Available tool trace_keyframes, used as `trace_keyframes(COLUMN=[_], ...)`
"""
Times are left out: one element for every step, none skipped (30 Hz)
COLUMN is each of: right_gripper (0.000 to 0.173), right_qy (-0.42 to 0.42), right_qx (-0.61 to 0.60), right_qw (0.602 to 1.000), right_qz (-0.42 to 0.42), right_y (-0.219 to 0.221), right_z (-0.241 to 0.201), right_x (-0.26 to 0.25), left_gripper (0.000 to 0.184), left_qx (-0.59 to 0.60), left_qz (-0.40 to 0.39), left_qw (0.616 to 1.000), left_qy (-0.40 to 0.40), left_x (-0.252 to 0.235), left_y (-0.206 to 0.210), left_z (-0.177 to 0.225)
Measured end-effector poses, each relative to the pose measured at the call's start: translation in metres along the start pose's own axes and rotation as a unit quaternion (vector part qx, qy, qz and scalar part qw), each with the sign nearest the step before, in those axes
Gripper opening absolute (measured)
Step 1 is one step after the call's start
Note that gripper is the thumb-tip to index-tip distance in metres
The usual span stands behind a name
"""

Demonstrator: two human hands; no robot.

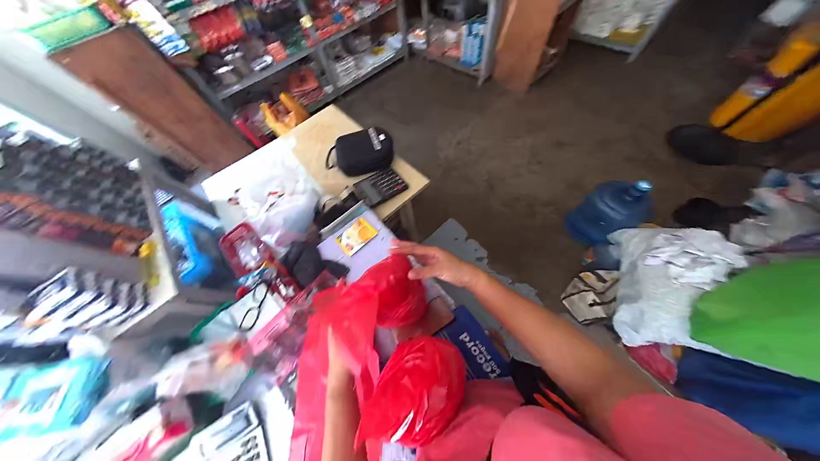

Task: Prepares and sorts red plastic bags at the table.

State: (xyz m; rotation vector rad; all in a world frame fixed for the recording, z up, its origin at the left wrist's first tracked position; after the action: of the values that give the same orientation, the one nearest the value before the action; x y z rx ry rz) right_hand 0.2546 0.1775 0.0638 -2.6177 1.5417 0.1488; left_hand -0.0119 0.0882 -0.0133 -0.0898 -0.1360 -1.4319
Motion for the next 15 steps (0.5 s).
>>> trace_keyframes(right_gripper=[0.058, 0.058, 0.059, 0.058, 0.057, 0.057, 0.059, 0.062, 0.067, 0.070, 0.070, 0.069, 0.065, 0.060, 0.054], right_qy=[0.016, 0.037, 0.060, 0.083, 0.103, 0.118, 0.125, 0.128, 0.127, 0.114, 0.092, 0.068, 0.046, 0.031, 0.028], right_qx=[-0.011, -0.017, -0.019, -0.015, -0.007, -0.001, 0.003, 0.002, -0.004, -0.014, -0.024, -0.032, -0.044, -0.052, -0.050], right_qw=[1.000, 0.999, 0.998, 0.996, 0.995, 0.993, 0.992, 0.992, 0.992, 0.993, 0.995, 0.997, 0.998, 0.998, 0.998], right_qz=[-0.009, -0.018, -0.021, -0.015, -0.012, -0.012, -0.012, -0.008, -0.003, 0.005, 0.012, 0.018, 0.022, 0.023, 0.024], right_y=[0.005, 0.009, 0.013, 0.013, 0.013, 0.011, 0.007, 0.002, -0.003, -0.007, -0.010, -0.012, -0.012, -0.011, -0.008], right_z=[0.009, 0.024, 0.040, 0.055, 0.067, 0.073, 0.072, 0.065, 0.054, 0.041, 0.028, 0.017, 0.009, 0.006, 0.009], right_x=[-0.001, 0.000, 0.003, 0.008, 0.013, 0.018, 0.018, 0.018, 0.018, 0.017, 0.014, 0.010, 0.007, 0.004, 0.003], left_gripper=[0.063, 0.055, 0.041, 0.030, 0.025, 0.024, 0.028, 0.037, 0.051, 0.065, 0.071, 0.070, 0.065, 0.058, 0.049], left_qx=[0.006, 0.012, 0.017, 0.020, 0.023, 0.035, 0.055, 0.078, 0.098, 0.114, 0.122, 0.124, 0.122, 0.117, 0.108], left_qz=[-0.008, -0.025, -0.042, -0.075, -0.102, -0.111, -0.108, -0.099, -0.090, -0.080, -0.064, -0.048, -0.041, -0.042, -0.044], left_qw=[1.000, 1.000, 0.999, 0.996, 0.993, 0.992, 0.992, 0.991, 0.990, 0.989, 0.989, 0.988, 0.987, 0.986, 0.985], left_qy=[0.004, 0.005, 0.023, 0.041, 0.048, 0.046, 0.041, 0.036, 0.038, 0.047, 0.060, 0.075, 0.094, 0.114, 0.129], left_x=[-0.005, -0.008, -0.011, -0.014, -0.016, -0.016, -0.016, -0.013, -0.009, -0.005, -0.002, -0.001, 0.000, 0.000, -0.001], left_y=[0.005, 0.015, 0.027, 0.036, 0.041, 0.040, 0.037, 0.034, 0.030, 0.027, 0.025, 0.023, 0.023, 0.026, 0.029], left_z=[0.001, 0.008, 0.017, 0.017, 0.011, 0.004, 0.002, 0.004, 0.010, 0.018, 0.027, 0.035, 0.041, 0.046, 0.047])
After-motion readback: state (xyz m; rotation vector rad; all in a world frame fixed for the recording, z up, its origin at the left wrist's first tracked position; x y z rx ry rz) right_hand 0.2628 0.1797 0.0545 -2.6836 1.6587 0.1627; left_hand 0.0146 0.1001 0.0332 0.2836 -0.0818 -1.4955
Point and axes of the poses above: each hand's wrist, its own x-axis away from the middle knuckle, its own y-axis out of the palm, z = x × y, the point moved 9 cm from there along -x, towards the middle knuckle, and after that the axes turned 7 degrees about x, right-handed, at the moved point
